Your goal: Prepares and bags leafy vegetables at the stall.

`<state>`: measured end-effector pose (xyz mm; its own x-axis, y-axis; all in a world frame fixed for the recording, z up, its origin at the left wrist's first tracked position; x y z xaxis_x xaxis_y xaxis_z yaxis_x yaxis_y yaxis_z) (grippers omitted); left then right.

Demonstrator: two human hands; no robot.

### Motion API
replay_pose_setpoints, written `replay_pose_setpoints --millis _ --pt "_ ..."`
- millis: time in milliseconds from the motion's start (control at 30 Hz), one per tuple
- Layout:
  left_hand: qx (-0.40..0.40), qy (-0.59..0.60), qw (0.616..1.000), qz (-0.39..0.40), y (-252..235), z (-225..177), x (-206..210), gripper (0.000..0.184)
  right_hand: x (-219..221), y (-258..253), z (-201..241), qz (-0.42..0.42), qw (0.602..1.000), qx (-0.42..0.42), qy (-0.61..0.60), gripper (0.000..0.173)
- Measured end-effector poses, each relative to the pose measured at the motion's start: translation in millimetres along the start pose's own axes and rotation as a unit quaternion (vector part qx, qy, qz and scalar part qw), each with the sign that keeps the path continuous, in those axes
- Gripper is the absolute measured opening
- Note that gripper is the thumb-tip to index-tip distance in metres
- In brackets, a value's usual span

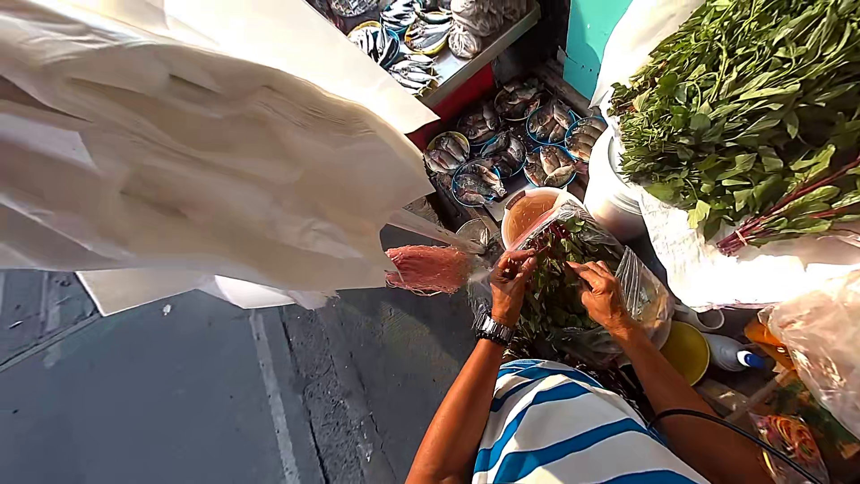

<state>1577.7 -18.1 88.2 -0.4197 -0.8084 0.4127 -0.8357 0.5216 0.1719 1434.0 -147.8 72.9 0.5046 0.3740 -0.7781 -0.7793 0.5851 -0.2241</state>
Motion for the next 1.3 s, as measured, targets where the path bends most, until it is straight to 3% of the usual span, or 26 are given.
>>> replay_pose_setpoints --millis 133,333,467,600,667,800,1100,1200,1300 --pt "0.006 0.033 0.999 -0.024 3 -9 5 0.018 -8 -6 20 0.031 0.998 -0.012 -0.045 0.035" --pt "0.043 0.059 0.995 0.068 10 -22 15 0.018 -23 -7 31 0.029 0.994 -0.034 -0.097 0.033" --pt "0.07 0.065 0.984 0.15 21 -40 27 0.016 -35 -7 29 -0.004 0.982 0.027 -0.189 0.029" --pt "0.047 0.125 0.98 0.15 29 -57 33 0.019 -56 -8 19 -0.053 0.979 0.074 -0.185 0.029" --pt "0.04 0.127 0.981 0.142 31 -64 34 0.019 -69 -7 20 -0.053 0.99 0.037 -0.126 0.027" --pt "0.048 0.105 0.982 0.147 33 -70 42 0.016 -78 3 28 -0.049 0.995 -0.072 -0.057 0.043" --pt "0.048 0.067 0.987 0.136 43 -65 60 0.024 -65 17 49 -0.004 0.977 -0.124 -0.171 0.038" --pt "0.056 0.059 0.984 0.159 45 -64 59 0.018 -65 20 52 -0.01 0.97 -0.148 -0.195 0.036" --pt "0.064 0.066 0.974 0.207 48 -62 60 0.03 -66 21 51 -0.03 0.97 -0.146 -0.194 0.031"
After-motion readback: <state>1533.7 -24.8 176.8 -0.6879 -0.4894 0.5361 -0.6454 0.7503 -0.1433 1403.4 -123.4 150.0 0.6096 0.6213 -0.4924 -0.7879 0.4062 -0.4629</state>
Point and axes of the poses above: each hand's wrist, its own y-axis away from the middle knuckle, its own x-axis out of the palm, z = x × y, the point moved 4 cm from there along -y, towards the middle knuckle, and after that the axes turned 13 degrees about y, right-handed, at the moved point
